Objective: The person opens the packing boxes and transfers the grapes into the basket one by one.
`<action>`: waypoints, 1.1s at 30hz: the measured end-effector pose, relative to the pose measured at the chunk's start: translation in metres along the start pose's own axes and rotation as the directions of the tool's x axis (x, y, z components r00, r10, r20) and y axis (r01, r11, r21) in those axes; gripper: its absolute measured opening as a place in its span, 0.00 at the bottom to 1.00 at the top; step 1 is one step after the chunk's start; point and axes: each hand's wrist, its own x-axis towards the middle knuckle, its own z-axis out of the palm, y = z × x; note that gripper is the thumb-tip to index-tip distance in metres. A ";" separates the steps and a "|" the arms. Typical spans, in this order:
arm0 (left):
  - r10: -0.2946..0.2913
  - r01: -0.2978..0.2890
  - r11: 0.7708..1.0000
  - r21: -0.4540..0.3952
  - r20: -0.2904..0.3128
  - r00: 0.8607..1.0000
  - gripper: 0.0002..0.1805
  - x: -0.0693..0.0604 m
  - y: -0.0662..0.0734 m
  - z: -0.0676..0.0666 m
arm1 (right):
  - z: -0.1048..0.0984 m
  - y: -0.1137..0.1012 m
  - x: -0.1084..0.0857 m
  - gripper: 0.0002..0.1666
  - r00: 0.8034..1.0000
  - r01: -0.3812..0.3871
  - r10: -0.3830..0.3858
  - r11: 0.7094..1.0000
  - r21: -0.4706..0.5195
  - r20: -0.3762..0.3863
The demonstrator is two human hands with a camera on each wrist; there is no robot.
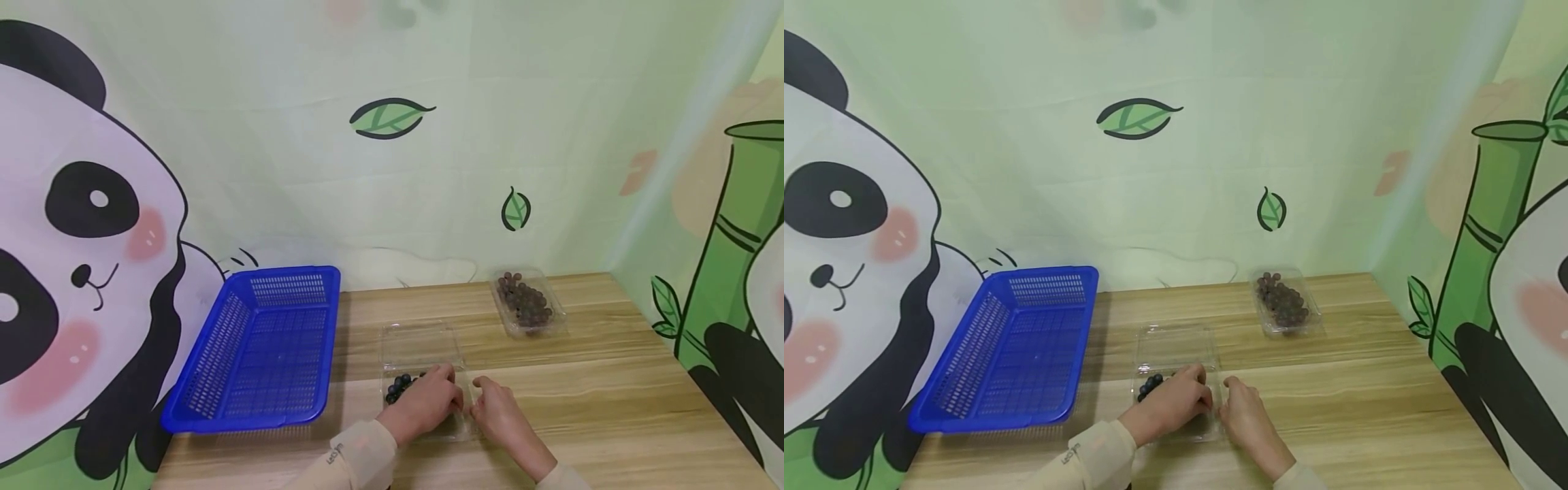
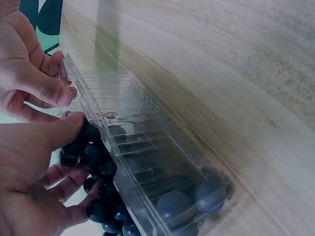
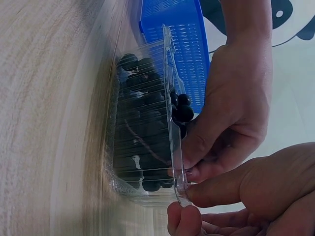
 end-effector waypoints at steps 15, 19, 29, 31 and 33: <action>-0.060 0.031 0.985 -0.168 -0.174 0.983 0.04 -0.006 -0.006 0.002 | 0.002 0.001 0.000 0.21 0.999 0.030 -0.031 0.999 -0.024 -0.027; -0.059 0.018 0.984 -0.180 -0.223 0.973 0.03 -0.008 -0.009 0.002 | 0.002 0.001 0.000 0.21 0.999 0.027 -0.027 0.999 -0.028 -0.016; 0.007 -0.066 0.986 -0.153 -0.358 0.934 0.02 -0.015 -0.016 -0.002 | 0.001 0.000 0.001 0.22 1.000 0.009 -0.009 0.999 -0.042 0.001; 0.008 -0.074 0.984 -0.159 -0.379 0.925 0.02 -0.016 -0.017 -0.004 | 0.001 0.000 0.001 0.22 1.000 0.013 -0.013 0.999 -0.041 -0.001; 0.002 -0.072 0.984 -0.165 -0.394 0.919 0.02 -0.017 -0.018 -0.006 | 0.001 0.000 0.001 0.22 1.000 0.013 -0.013 0.999 -0.036 -0.002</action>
